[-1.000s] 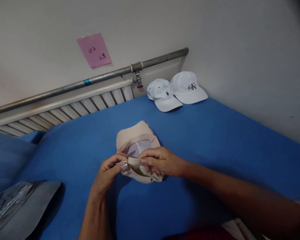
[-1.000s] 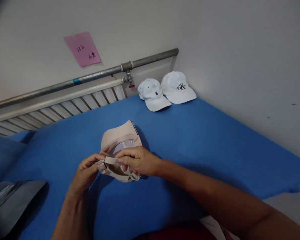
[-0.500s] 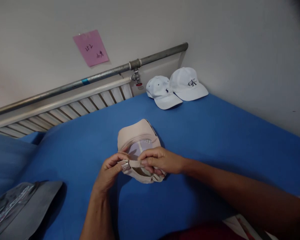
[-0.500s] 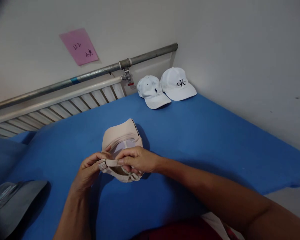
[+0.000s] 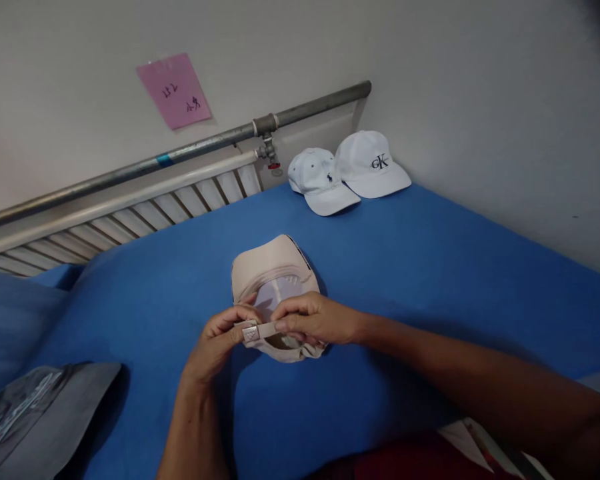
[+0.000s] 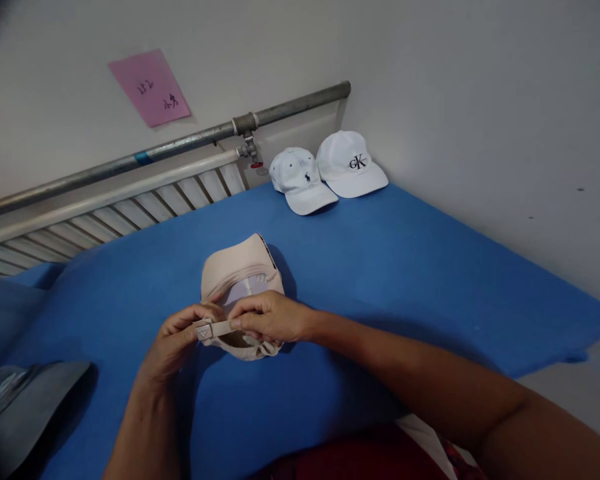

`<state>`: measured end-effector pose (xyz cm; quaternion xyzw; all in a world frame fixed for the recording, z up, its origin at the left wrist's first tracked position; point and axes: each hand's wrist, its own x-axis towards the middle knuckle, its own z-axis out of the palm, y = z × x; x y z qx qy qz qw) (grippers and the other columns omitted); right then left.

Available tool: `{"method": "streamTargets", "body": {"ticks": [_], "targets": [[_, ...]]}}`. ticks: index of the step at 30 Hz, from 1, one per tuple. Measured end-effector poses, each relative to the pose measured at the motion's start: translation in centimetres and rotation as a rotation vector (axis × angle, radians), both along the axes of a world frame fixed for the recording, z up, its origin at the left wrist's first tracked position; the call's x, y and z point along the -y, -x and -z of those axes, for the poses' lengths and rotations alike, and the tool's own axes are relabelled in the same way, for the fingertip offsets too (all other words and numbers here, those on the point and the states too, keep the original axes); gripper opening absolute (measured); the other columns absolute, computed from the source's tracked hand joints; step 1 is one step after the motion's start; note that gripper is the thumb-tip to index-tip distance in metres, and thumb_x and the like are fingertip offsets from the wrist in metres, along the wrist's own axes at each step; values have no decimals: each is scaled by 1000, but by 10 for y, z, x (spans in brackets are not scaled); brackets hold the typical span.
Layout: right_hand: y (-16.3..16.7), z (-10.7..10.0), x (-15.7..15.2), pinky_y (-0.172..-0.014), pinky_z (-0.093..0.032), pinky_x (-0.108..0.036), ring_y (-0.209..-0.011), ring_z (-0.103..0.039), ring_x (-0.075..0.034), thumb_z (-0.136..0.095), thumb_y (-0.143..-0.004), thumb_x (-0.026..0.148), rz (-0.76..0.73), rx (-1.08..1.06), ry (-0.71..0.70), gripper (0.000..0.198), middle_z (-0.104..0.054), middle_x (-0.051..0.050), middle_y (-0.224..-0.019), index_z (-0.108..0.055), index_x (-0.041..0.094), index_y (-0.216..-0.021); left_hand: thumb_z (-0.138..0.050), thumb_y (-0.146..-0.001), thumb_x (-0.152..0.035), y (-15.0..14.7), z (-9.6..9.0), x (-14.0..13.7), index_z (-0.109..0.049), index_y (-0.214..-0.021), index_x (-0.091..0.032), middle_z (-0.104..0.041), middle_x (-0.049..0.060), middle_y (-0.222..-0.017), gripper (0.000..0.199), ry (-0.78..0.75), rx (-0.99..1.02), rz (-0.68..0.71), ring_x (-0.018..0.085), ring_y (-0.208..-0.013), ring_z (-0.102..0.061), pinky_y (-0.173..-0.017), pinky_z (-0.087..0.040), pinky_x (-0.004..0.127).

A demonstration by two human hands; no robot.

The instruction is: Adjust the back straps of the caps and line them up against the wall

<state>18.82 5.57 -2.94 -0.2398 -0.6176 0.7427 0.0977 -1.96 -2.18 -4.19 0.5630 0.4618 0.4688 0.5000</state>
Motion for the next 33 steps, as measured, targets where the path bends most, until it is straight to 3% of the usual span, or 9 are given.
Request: {"method": "streamTargets", "body": {"ticks": [13, 16, 20, 27, 30, 33], "targets": [[5, 3, 7, -45, -28, -17, -45, -37, -4, -54, -84, 25, 162, -22, -239, 11, -42, 8, -52, -62, 17, -83, -67, -74, -37, -2, 3, 0, -69, -72, -21, -65, 3, -72, 17, 39, -8, -99, 21, -87, -58, -109, -21, 39], [5, 4, 9, -46, -29, -17, -46, -37, -4, -53, -84, 24, 187, -42, -272, 12, -43, 7, -53, -61, 17, -82, -68, -72, -38, -3, 3, -1, -70, -71, -20, -65, 5, -72, 18, 77, -11, -140, 25, -93, -58, -102, -31, 40], [6, 4, 10, -44, -28, -17, -45, -36, -4, -55, -83, 27, 219, -44, -257, 12, -42, 8, -52, -60, 17, -81, -68, -73, -37, -2, 4, -1, -71, -74, -20, -66, 6, -76, 18, 134, -27, -150, 27, -98, -57, -90, -40, 37], [6, 4, 9, -47, -33, -18, -49, -42, -5, -62, -78, 31, 226, -54, -188, 15, -49, 7, -58, -62, 18, -84, -70, -70, -34, -2, 5, -2, -71, -72, -21, -69, 6, -79, 14, 146, -51, -165, 28, -98, -59, -89, -40, 37], [7, 2, 10, -55, -37, -19, -60, -47, -6, -63, -78, 27, 241, -92, -247, 11, -56, 4, -70, -64, 18, -83, -69, -71, -33, -3, 6, -2, -72, -73, -21, -69, 5, -80, 12, 140, -58, -152, 28, -108, -55, -96, -36, 38], [7, 1, 11, -54, -37, -18, -56, -45, -5, -62, -79, 25, 240, -78, -206, 8, -52, 5, -63, -64, 17, -81, -69, -72, -33, -3, 6, -2, -72, -72, -22, -69, 5, -80, 11, 110, -61, -145, 28, -119, -48, -103, -29, 39]]}}
